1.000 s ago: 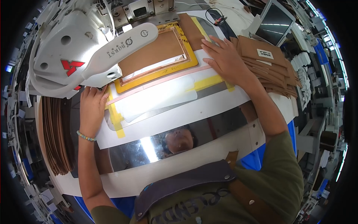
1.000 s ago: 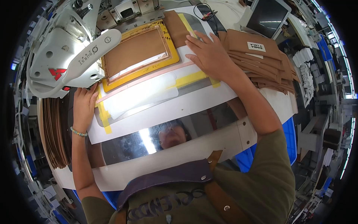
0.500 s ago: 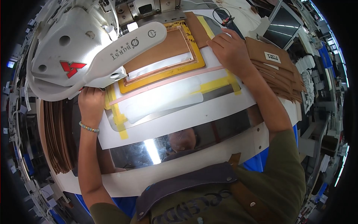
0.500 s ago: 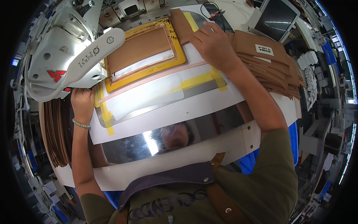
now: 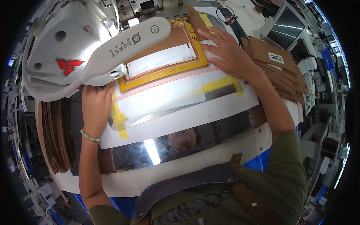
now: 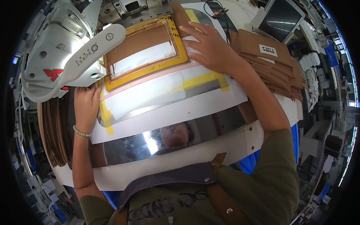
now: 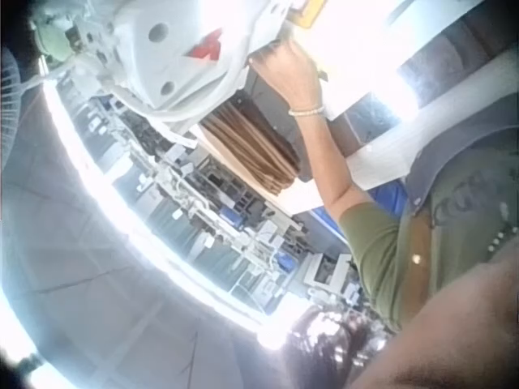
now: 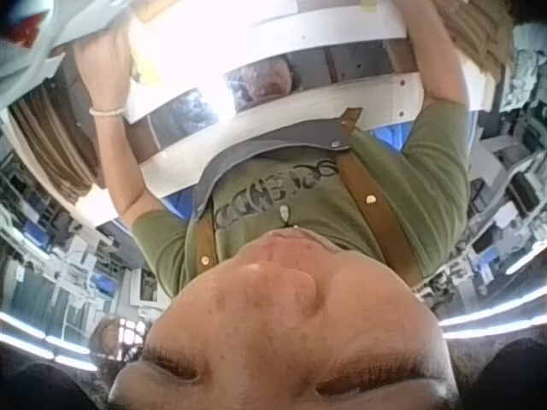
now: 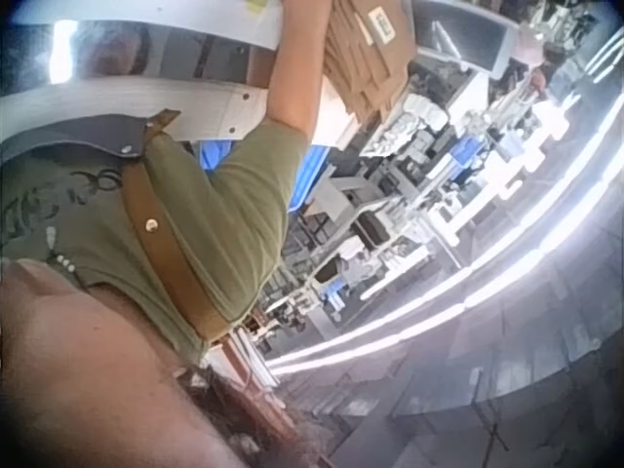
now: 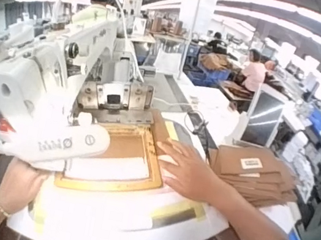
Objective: Sewing leather patches or labels onto brown leather fabric components using an industrial sewing machine.
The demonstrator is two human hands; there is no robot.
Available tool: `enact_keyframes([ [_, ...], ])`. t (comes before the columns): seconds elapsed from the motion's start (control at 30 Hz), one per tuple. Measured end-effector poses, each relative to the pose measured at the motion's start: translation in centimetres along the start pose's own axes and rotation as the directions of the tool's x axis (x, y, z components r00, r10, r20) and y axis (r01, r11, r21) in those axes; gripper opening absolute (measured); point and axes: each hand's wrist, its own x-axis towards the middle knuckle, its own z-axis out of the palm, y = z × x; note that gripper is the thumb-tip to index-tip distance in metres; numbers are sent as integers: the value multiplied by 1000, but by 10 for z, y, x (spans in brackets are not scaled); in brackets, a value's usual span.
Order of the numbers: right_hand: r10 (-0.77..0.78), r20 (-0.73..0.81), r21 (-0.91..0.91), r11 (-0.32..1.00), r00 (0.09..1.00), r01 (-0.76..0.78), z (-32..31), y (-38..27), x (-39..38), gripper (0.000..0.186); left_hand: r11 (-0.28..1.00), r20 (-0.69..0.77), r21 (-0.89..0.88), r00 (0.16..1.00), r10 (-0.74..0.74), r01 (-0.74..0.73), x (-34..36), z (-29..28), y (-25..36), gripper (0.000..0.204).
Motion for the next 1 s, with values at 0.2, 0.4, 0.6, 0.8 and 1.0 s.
enact_keyframes([
  [0.2,9,268,110,993,963,-40,1,-3,-11,76,998,136,-66,991,2,7,-23,-6,33,51],
  [0.4,-2,286,155,987,958,-44,1,-6,-11,83,995,171,-84,984,-37,52,-24,0,32,57],
  [0.6,-6,302,171,984,953,-48,-7,-12,-23,78,995,146,-94,989,-27,41,-25,-1,29,60],
  [0.8,36,137,165,985,990,-58,-12,-4,-19,57,998,90,-1,994,-65,65,-20,-8,8,54],
  [1.0,-103,-103,-142,986,989,88,-4,23,7,27,997,72,-74,997,32,-27,-6,-9,-17,33],
])
